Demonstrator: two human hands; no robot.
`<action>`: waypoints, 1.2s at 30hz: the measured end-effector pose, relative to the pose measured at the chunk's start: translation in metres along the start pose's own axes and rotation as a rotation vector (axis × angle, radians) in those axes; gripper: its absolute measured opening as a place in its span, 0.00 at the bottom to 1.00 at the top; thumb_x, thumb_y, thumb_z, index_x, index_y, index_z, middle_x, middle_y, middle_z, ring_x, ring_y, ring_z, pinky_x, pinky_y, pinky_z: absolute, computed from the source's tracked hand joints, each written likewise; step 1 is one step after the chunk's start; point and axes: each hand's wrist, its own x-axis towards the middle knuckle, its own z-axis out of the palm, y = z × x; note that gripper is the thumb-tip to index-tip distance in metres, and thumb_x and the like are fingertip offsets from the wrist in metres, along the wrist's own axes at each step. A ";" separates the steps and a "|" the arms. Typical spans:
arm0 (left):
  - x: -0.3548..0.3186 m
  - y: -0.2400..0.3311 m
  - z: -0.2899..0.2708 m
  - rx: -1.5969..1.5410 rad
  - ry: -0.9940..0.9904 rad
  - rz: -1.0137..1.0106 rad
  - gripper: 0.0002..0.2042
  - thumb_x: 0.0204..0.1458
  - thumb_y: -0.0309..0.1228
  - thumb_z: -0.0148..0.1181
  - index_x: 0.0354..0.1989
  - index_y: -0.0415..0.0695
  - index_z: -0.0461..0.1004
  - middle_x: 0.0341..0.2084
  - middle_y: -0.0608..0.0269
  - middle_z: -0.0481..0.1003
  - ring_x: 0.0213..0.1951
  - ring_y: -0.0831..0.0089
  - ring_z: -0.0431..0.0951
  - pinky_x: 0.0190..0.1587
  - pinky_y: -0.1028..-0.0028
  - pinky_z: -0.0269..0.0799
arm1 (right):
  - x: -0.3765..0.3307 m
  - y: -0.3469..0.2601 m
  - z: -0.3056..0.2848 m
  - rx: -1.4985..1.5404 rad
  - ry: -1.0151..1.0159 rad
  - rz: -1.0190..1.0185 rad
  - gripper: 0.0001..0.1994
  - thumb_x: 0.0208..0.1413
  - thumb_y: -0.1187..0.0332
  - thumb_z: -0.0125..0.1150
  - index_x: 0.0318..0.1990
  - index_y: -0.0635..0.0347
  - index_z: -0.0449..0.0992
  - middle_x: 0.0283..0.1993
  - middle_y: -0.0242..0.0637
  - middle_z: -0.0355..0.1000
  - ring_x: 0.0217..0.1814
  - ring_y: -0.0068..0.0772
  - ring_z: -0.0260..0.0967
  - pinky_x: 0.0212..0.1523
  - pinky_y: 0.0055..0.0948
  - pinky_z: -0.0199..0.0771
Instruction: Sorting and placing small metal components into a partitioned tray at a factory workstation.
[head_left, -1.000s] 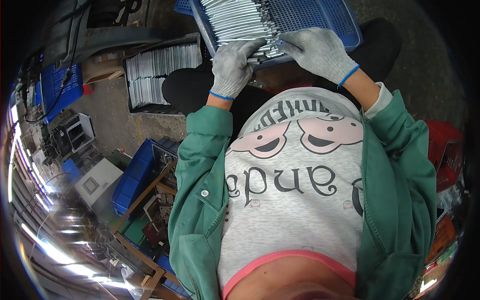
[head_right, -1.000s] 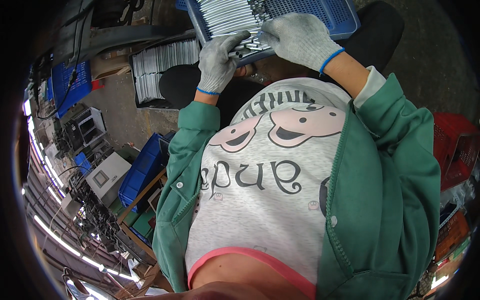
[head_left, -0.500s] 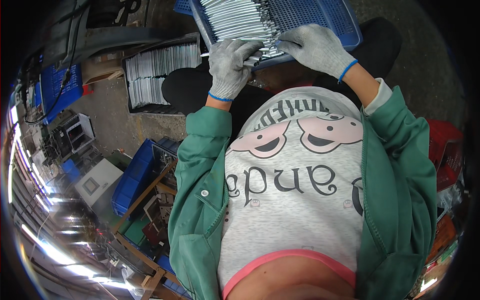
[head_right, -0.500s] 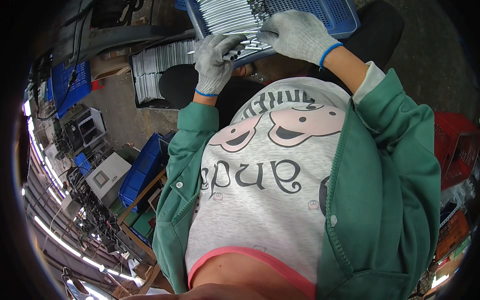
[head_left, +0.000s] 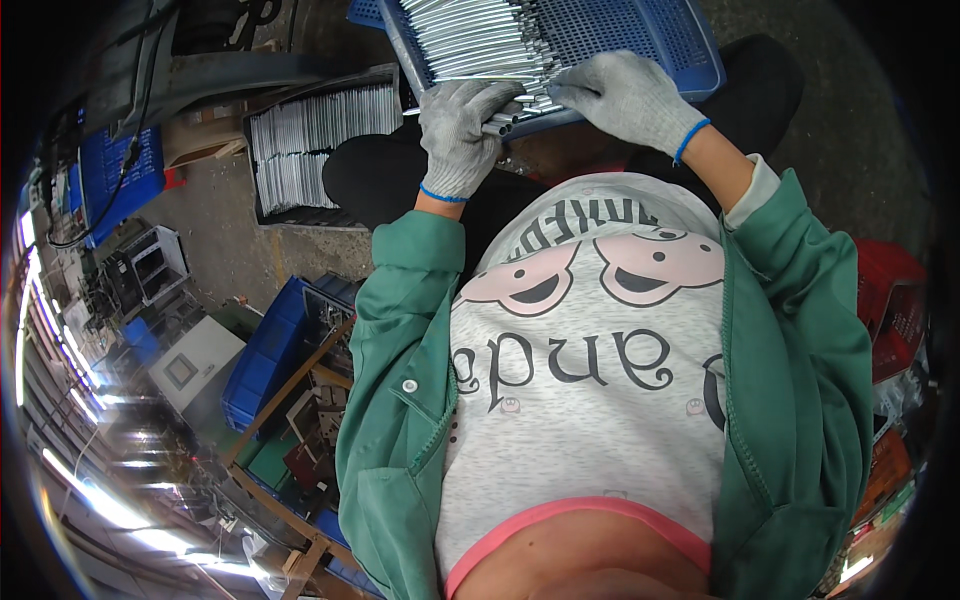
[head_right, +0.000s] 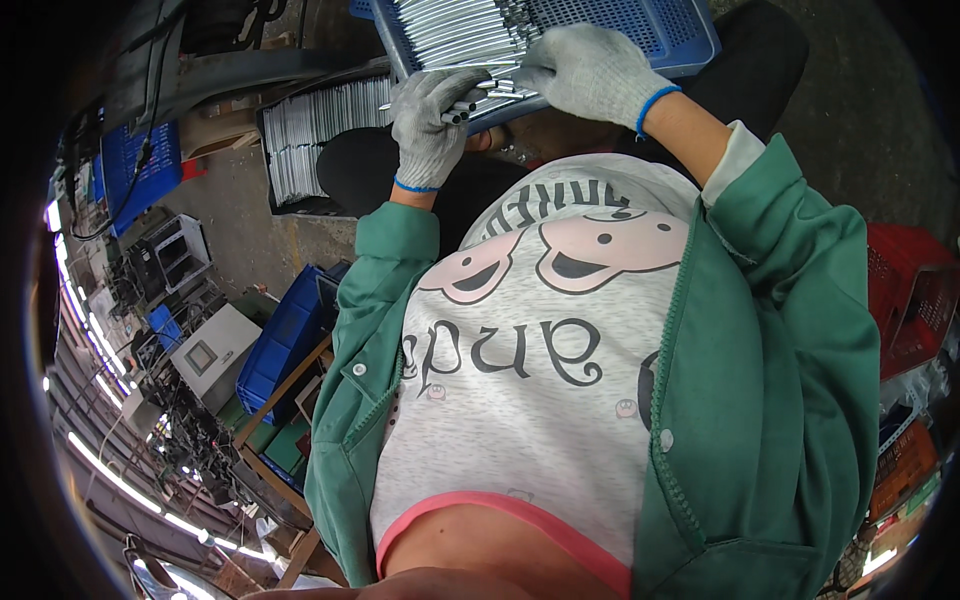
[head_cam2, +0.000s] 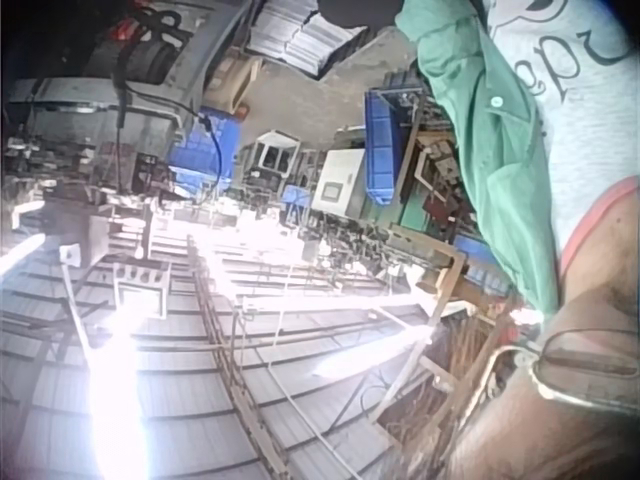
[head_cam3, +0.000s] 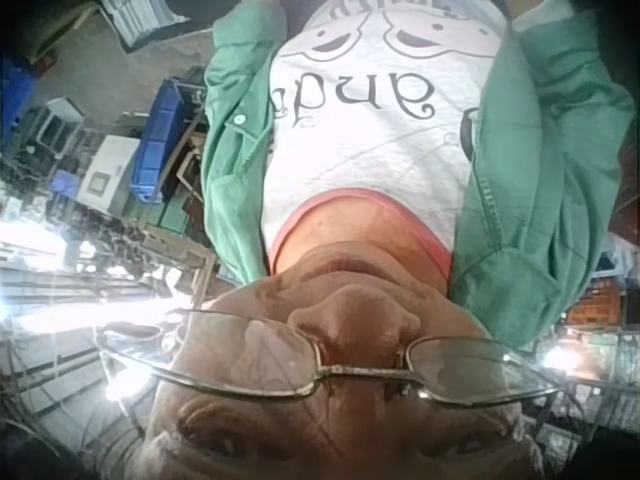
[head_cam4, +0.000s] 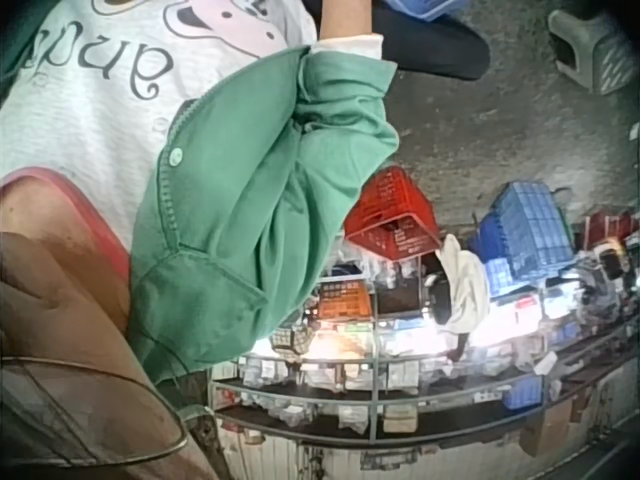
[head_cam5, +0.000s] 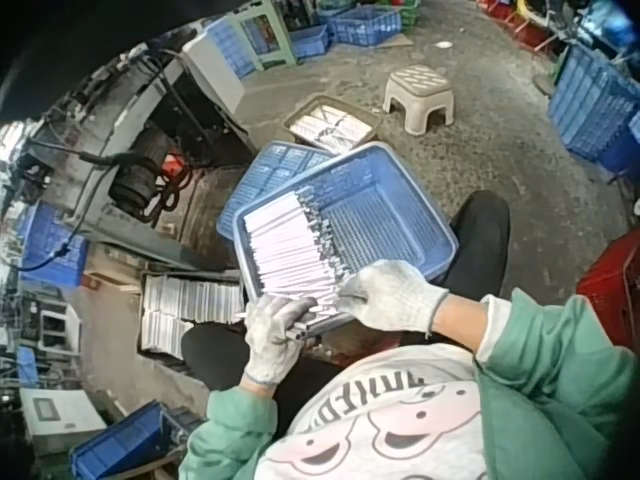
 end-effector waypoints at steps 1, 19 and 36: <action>-0.001 -0.001 0.002 -0.003 0.008 -0.009 0.10 0.47 0.32 0.69 0.40 0.54 0.85 0.33 0.72 0.81 0.36 0.69 0.78 0.49 0.69 0.68 | -0.001 -0.001 0.001 -0.012 -0.037 0.004 0.12 0.62 0.60 0.61 0.42 0.54 0.87 0.32 0.36 0.83 0.29 0.37 0.79 0.37 0.33 0.79; -0.009 -0.036 0.047 0.267 -0.201 0.023 0.20 0.45 0.27 0.65 0.50 0.54 0.82 0.38 0.67 0.83 0.35 0.62 0.80 0.43 0.66 0.75 | -0.001 0.026 0.025 -0.105 0.029 0.077 0.16 0.63 0.55 0.58 0.47 0.52 0.85 0.32 0.37 0.83 0.31 0.41 0.79 0.37 0.37 0.79; 0.003 0.002 0.007 0.132 -0.188 -0.048 0.16 0.45 0.28 0.65 0.45 0.54 0.83 0.35 0.69 0.82 0.34 0.65 0.79 0.42 0.68 0.75 | -0.002 0.001 0.010 -0.192 0.048 0.004 0.12 0.63 0.57 0.60 0.43 0.50 0.85 0.30 0.35 0.82 0.27 0.35 0.78 0.29 0.31 0.78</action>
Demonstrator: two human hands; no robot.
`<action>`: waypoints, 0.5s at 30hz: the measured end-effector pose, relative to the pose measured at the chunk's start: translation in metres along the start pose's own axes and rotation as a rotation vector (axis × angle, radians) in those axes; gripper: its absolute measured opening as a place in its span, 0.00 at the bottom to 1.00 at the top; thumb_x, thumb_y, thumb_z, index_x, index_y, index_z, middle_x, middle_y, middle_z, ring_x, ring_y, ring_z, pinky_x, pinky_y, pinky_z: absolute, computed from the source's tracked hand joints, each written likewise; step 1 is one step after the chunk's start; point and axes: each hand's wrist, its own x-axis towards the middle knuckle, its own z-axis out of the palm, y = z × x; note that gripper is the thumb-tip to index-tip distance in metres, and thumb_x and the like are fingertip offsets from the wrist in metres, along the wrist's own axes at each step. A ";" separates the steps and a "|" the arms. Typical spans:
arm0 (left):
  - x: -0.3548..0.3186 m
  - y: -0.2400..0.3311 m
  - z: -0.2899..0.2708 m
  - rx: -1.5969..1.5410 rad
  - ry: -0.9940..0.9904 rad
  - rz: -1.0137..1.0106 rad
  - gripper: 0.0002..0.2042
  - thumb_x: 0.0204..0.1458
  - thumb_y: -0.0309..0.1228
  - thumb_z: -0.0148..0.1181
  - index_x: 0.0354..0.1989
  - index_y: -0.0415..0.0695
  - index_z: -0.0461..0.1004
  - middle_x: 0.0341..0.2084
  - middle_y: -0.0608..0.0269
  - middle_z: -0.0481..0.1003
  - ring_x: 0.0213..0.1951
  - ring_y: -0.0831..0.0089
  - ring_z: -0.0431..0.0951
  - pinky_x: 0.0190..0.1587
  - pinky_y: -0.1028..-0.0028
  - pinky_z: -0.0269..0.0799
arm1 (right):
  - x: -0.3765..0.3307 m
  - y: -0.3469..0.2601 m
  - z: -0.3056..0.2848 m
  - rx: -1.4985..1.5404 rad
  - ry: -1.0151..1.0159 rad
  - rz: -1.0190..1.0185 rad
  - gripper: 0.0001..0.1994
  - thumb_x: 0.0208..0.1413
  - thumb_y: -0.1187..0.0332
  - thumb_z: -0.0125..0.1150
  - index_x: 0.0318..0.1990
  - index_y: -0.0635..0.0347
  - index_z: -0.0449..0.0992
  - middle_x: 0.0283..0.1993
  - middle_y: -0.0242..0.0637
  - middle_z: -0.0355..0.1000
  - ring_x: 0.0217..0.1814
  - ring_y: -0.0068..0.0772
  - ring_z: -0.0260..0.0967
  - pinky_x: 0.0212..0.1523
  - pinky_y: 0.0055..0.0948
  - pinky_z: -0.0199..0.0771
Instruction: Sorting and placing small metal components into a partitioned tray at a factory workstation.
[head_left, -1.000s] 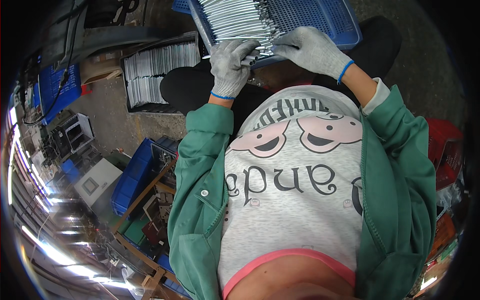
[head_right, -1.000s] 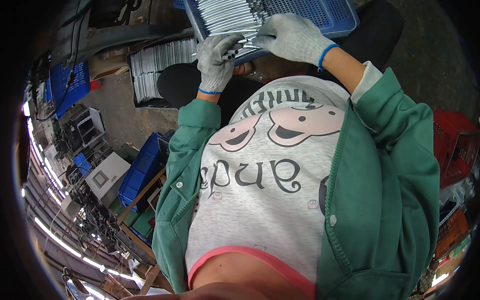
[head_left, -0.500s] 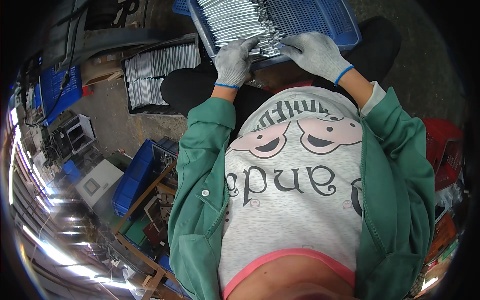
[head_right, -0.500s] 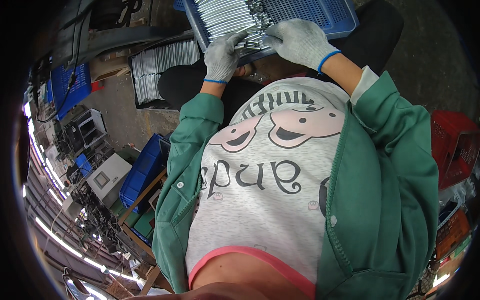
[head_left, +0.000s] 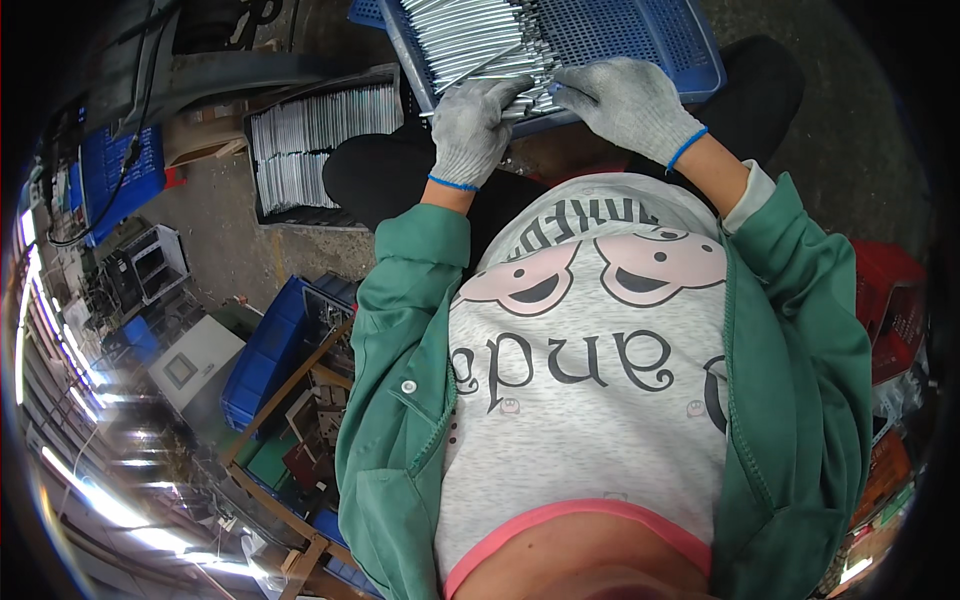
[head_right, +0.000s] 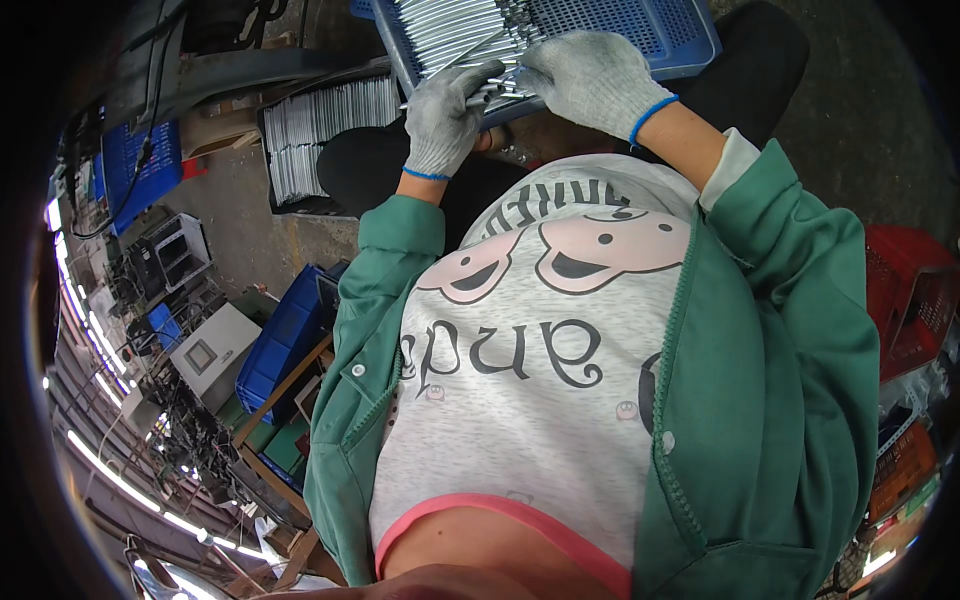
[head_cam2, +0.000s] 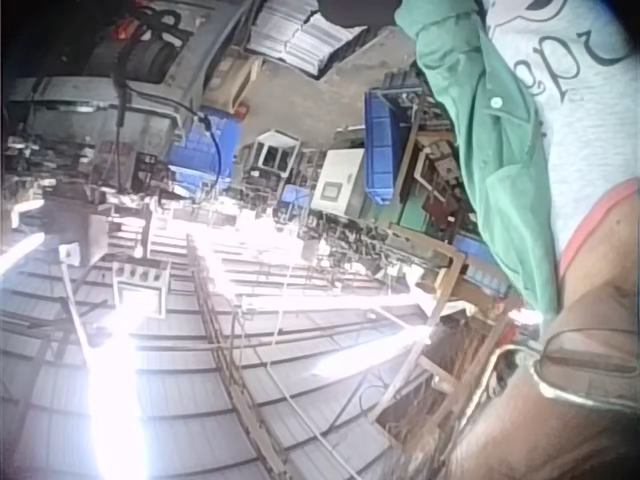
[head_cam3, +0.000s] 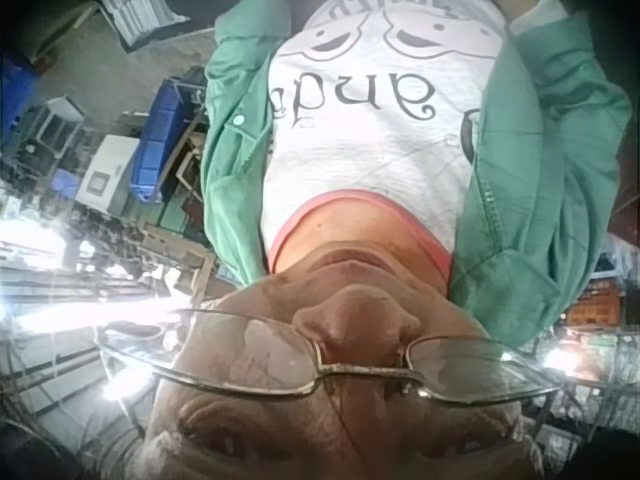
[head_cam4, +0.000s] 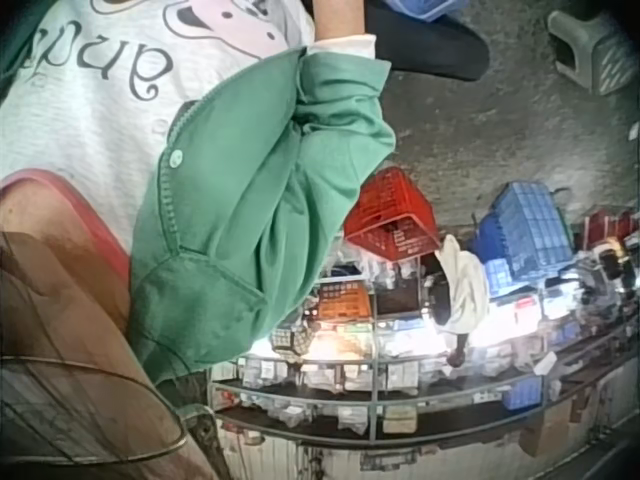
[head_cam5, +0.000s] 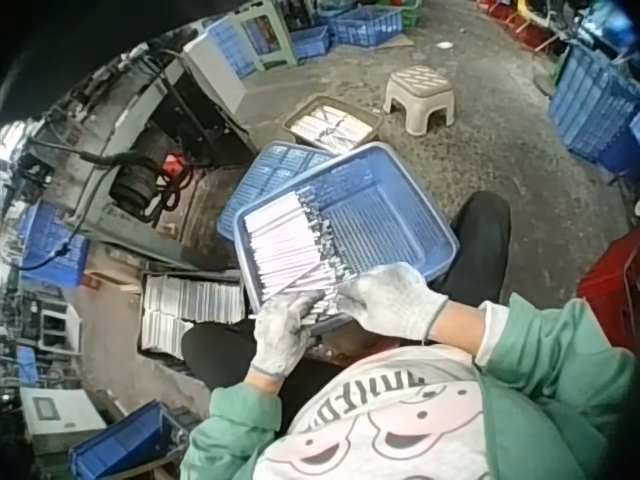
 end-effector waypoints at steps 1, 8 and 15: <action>0.000 0.001 -0.001 -0.022 -0.012 -0.005 0.16 0.45 0.28 0.65 0.45 0.54 0.83 0.35 0.69 0.82 0.34 0.65 0.80 0.42 0.68 0.75 | 0.001 0.001 0.000 -0.007 -0.030 0.038 0.12 0.63 0.57 0.60 0.45 0.50 0.85 0.30 0.34 0.82 0.26 0.35 0.78 0.29 0.31 0.77; -0.004 -0.006 0.005 -0.171 0.041 0.005 0.12 0.47 0.30 0.65 0.42 0.53 0.83 0.35 0.71 0.82 0.37 0.67 0.80 0.44 0.67 0.73 | -0.001 -0.001 0.004 -0.027 -0.074 0.012 0.12 0.63 0.57 0.60 0.43 0.50 0.86 0.29 0.34 0.82 0.27 0.35 0.78 0.31 0.32 0.78; -0.002 -0.002 0.001 -0.086 0.131 0.092 0.09 0.51 0.34 0.66 0.41 0.53 0.83 0.33 0.72 0.81 0.36 0.68 0.79 0.46 0.67 0.71 | 0.005 0.001 -0.003 0.103 -0.036 0.021 0.12 0.62 0.57 0.61 0.42 0.51 0.87 0.30 0.34 0.82 0.27 0.37 0.78 0.34 0.34 0.78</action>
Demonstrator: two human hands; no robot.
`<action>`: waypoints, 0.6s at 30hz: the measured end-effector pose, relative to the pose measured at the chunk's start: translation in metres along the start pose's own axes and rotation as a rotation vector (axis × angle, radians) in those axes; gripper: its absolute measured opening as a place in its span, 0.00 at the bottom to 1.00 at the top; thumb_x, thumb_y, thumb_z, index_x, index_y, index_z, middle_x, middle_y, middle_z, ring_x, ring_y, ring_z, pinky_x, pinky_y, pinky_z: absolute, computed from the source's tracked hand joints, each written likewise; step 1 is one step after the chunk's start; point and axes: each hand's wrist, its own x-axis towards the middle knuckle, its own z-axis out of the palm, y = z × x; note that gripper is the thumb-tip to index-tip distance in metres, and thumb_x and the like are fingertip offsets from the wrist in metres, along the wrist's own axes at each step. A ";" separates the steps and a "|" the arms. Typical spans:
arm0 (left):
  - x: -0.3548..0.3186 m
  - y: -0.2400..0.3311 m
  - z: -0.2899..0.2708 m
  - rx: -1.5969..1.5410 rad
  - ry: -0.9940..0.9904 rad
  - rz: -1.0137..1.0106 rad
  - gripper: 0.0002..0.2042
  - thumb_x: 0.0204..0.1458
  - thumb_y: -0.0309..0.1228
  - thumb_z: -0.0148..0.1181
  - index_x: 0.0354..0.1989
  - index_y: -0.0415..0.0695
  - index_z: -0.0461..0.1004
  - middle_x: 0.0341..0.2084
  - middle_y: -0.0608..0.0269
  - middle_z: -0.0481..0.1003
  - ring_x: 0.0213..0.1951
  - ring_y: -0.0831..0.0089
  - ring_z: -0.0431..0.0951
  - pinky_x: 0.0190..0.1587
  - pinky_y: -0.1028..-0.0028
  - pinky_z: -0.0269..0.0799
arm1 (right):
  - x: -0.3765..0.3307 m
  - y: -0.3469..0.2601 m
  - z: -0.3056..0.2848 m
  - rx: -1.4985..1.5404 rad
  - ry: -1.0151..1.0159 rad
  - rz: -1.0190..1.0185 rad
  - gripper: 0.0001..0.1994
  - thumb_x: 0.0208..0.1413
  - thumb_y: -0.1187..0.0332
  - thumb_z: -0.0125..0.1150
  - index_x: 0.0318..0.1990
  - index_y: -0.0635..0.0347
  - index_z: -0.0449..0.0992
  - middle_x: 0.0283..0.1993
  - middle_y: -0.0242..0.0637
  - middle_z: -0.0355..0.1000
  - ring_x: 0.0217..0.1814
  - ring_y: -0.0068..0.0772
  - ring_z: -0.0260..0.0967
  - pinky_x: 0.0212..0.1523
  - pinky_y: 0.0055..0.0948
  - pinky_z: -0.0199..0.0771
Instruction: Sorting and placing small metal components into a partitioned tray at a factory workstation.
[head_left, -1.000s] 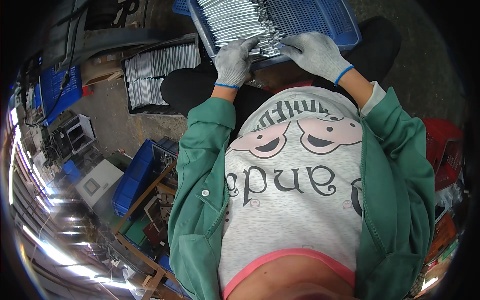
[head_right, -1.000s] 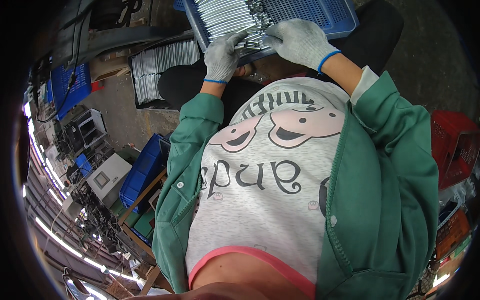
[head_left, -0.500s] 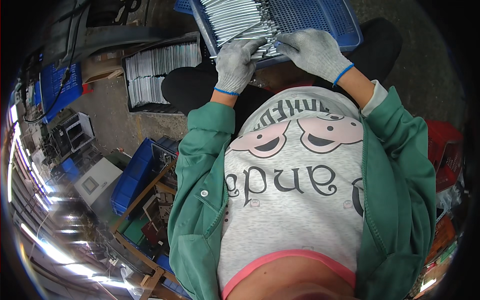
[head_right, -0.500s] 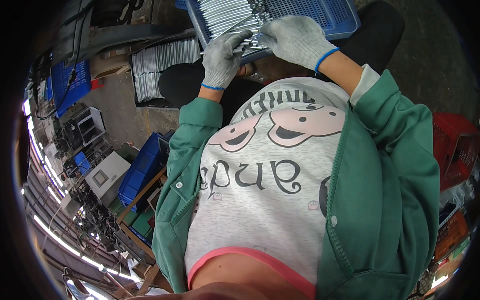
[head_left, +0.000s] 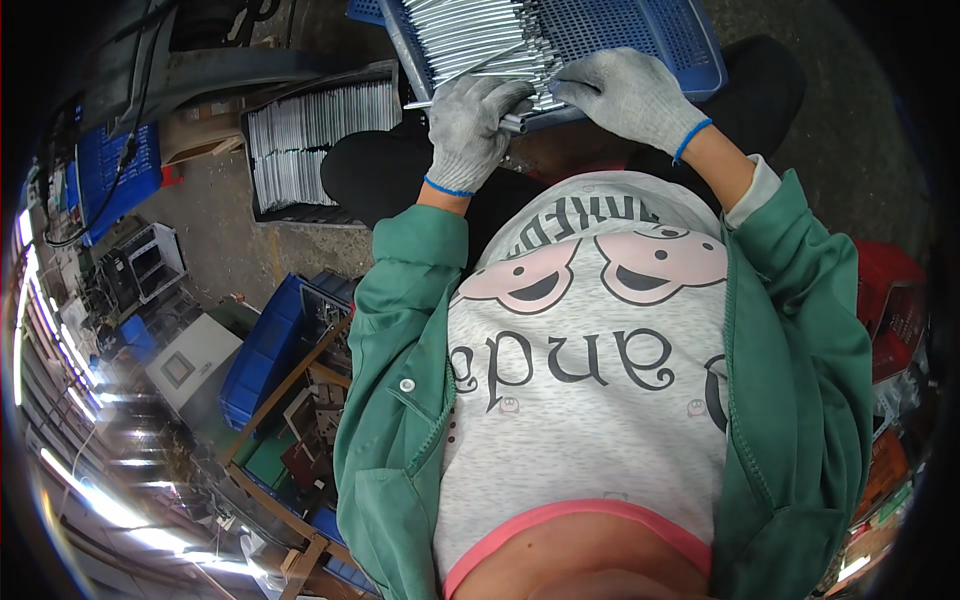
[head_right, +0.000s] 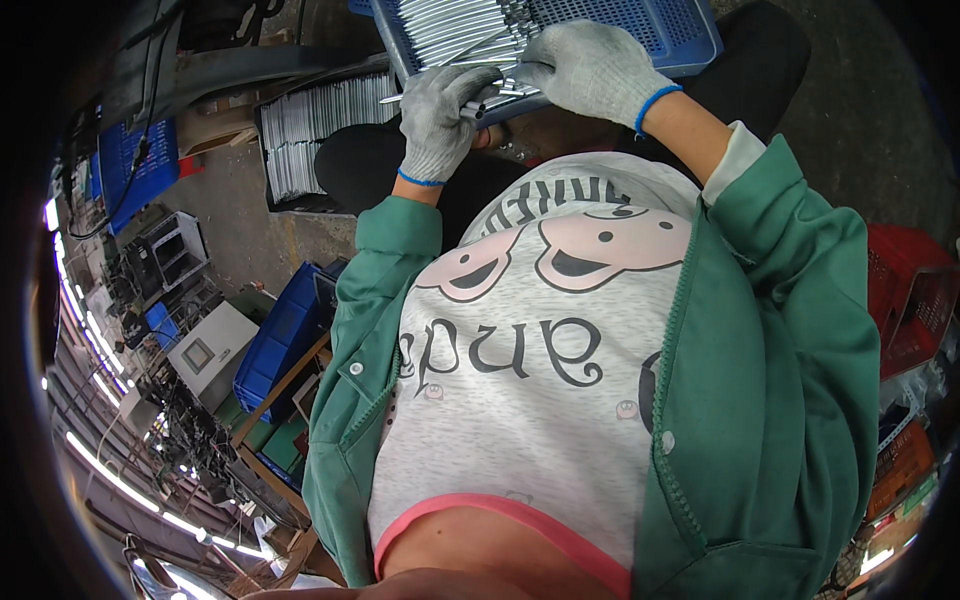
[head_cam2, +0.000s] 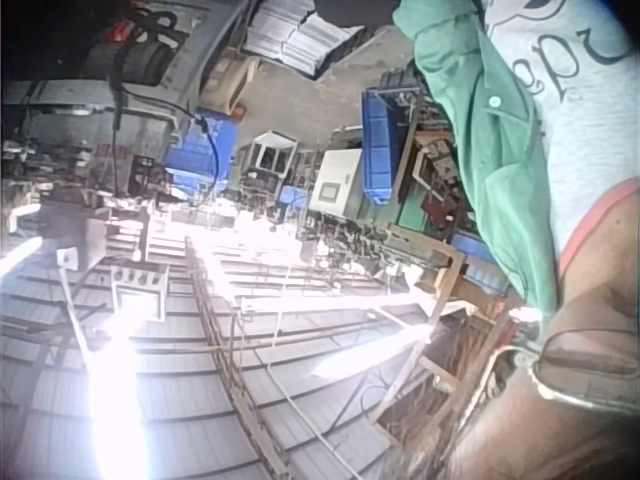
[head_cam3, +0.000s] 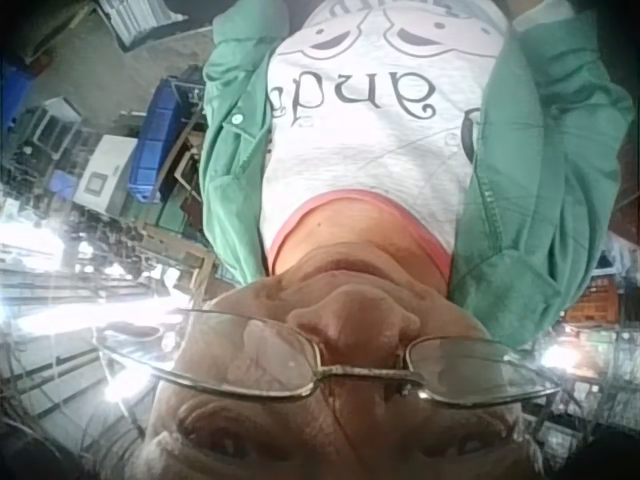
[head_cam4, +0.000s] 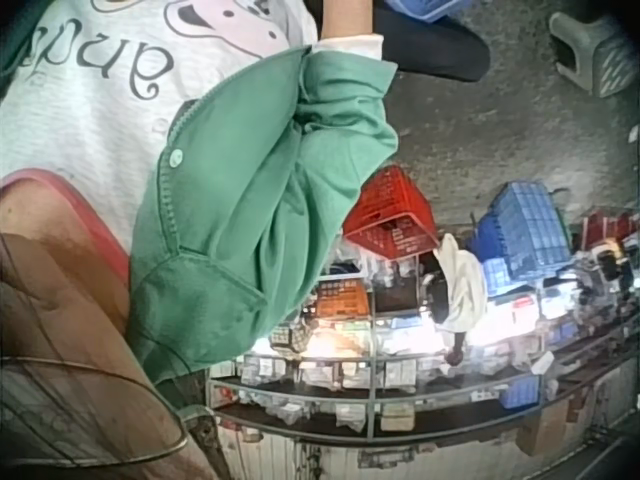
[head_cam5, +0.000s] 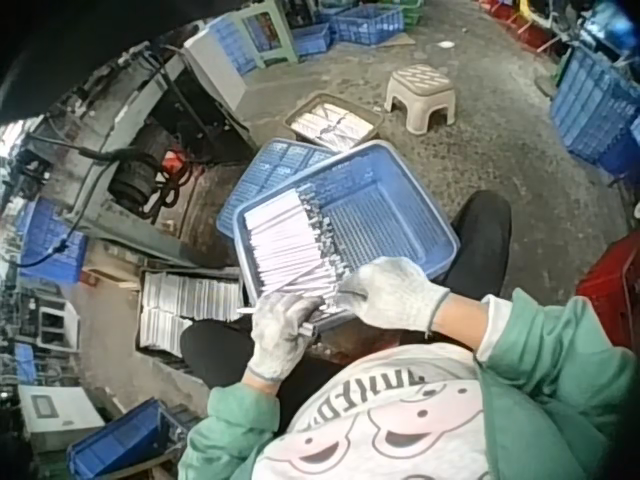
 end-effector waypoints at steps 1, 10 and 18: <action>0.001 0.001 0.000 0.006 0.010 0.009 0.09 0.51 0.35 0.66 0.41 0.53 0.83 0.33 0.72 0.81 0.36 0.68 0.79 0.46 0.67 0.71 | 0.001 0.001 0.000 0.012 0.018 0.015 0.12 0.62 0.57 0.61 0.42 0.51 0.87 0.31 0.34 0.83 0.27 0.37 0.78 0.34 0.34 0.78; -0.007 -0.004 0.005 0.024 0.025 0.000 0.09 0.51 0.36 0.66 0.40 0.54 0.83 0.32 0.73 0.80 0.35 0.69 0.77 0.46 0.68 0.69 | 0.000 -0.008 -0.005 0.044 -0.056 0.005 0.13 0.61 0.58 0.61 0.42 0.52 0.87 0.33 0.35 0.83 0.28 0.37 0.78 0.35 0.34 0.78; -0.008 -0.001 0.006 -0.025 0.054 -0.022 0.08 0.51 0.36 0.67 0.40 0.53 0.83 0.32 0.72 0.80 0.35 0.70 0.77 0.47 0.68 0.68 | -0.001 -0.003 0.002 0.062 -0.092 0.007 0.13 0.61 0.58 0.61 0.42 0.53 0.87 0.34 0.34 0.84 0.30 0.37 0.78 0.37 0.33 0.79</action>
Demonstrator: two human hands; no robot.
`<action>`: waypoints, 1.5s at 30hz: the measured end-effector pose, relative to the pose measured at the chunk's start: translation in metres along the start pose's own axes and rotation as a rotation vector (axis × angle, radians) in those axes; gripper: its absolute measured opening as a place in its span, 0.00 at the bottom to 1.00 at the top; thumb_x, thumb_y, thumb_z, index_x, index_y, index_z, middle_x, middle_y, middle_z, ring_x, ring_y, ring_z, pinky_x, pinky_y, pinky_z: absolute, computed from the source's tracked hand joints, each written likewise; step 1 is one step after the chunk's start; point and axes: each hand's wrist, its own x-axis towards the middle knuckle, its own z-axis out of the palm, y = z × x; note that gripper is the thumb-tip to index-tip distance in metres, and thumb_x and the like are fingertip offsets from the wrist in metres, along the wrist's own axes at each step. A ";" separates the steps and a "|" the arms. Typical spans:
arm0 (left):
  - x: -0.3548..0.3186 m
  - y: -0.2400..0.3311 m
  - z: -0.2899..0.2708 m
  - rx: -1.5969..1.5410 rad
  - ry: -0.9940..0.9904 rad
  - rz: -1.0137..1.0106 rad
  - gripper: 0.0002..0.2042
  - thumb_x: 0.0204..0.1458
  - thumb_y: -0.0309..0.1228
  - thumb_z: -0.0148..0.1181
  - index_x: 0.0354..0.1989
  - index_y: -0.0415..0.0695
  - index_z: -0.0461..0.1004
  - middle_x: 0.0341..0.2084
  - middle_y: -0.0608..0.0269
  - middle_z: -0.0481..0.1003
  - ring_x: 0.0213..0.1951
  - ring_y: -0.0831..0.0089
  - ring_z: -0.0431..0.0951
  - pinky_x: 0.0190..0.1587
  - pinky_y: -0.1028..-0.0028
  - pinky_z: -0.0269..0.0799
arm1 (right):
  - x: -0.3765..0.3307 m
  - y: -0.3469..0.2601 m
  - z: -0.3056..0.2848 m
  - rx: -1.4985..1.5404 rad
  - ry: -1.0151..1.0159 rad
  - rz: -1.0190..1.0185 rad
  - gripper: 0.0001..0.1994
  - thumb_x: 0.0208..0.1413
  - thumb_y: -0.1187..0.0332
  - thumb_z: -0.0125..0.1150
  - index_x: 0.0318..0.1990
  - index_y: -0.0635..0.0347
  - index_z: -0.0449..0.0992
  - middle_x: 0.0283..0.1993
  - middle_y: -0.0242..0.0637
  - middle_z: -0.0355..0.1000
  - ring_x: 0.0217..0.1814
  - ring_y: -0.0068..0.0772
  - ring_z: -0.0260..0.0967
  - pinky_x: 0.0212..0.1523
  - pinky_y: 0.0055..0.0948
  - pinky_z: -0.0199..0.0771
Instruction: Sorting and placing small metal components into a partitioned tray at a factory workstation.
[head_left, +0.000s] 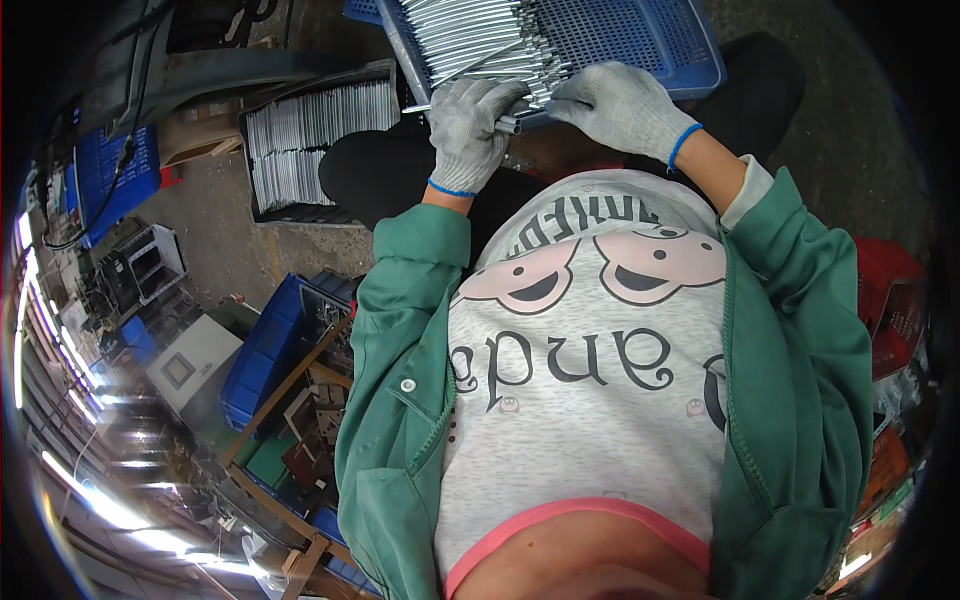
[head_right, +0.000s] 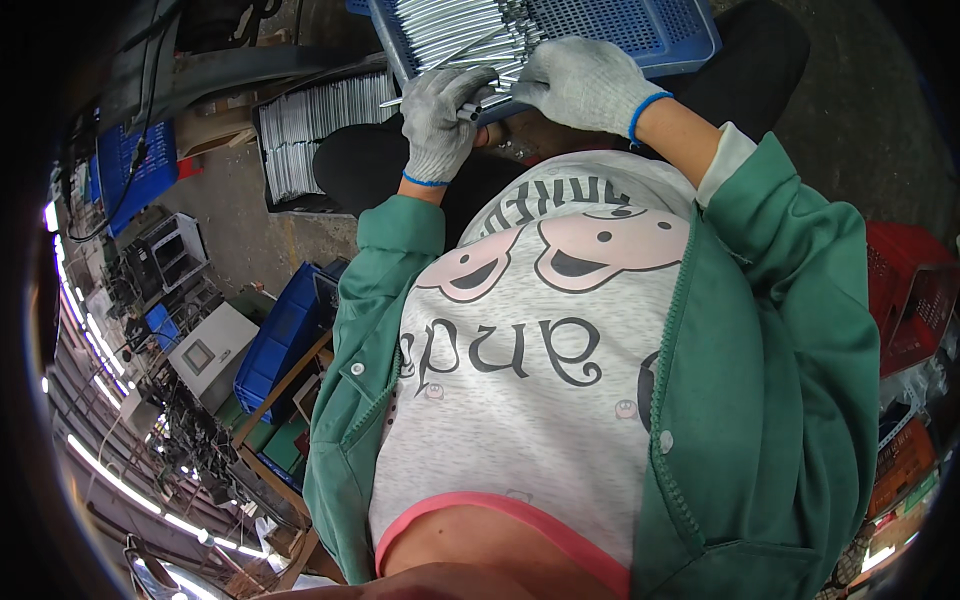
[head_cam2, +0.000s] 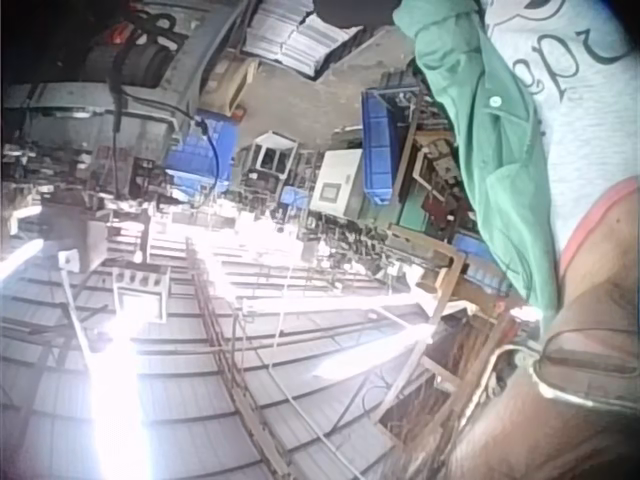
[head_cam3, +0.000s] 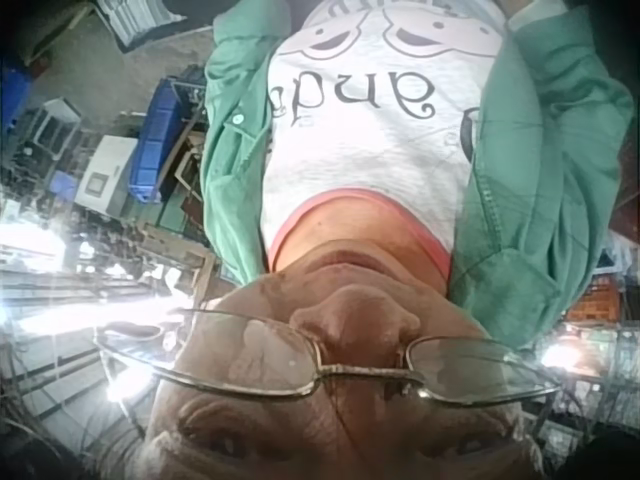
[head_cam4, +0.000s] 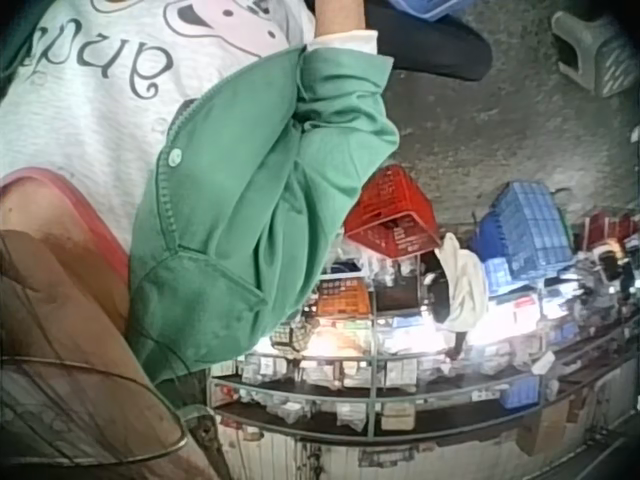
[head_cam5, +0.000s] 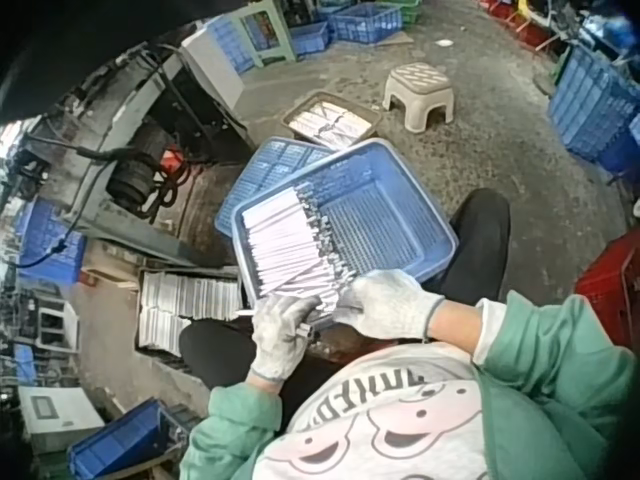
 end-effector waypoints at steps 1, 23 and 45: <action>-0.001 -0.001 0.000 0.003 0.006 -0.001 0.08 0.51 0.36 0.67 0.40 0.53 0.83 0.32 0.72 0.80 0.35 0.70 0.77 0.47 0.68 0.68 | 0.000 -0.003 -0.005 0.000 0.001 -0.011 0.13 0.61 0.58 0.61 0.43 0.53 0.87 0.34 0.34 0.84 0.30 0.38 0.78 0.37 0.33 0.79; -0.009 -0.036 0.042 0.182 -0.201 -0.011 0.12 0.51 0.29 0.63 0.44 0.53 0.83 0.37 0.68 0.82 0.37 0.63 0.80 0.44 0.66 0.75 | 0.005 0.020 0.021 -0.014 -0.013 0.144 0.16 0.62 0.54 0.60 0.47 0.51 0.86 0.40 0.37 0.84 0.37 0.42 0.81 0.43 0.37 0.78; 0.007 0.004 -0.006 0.035 -0.262 -0.036 0.09 0.52 0.31 0.63 0.42 0.52 0.80 0.34 0.66 0.80 0.34 0.63 0.79 0.38 0.66 0.75 | -0.008 0.000 -0.001 -0.108 0.105 -0.040 0.12 0.63 0.58 0.60 0.42 0.51 0.87 0.32 0.35 0.83 0.28 0.34 0.79 0.33 0.29 0.81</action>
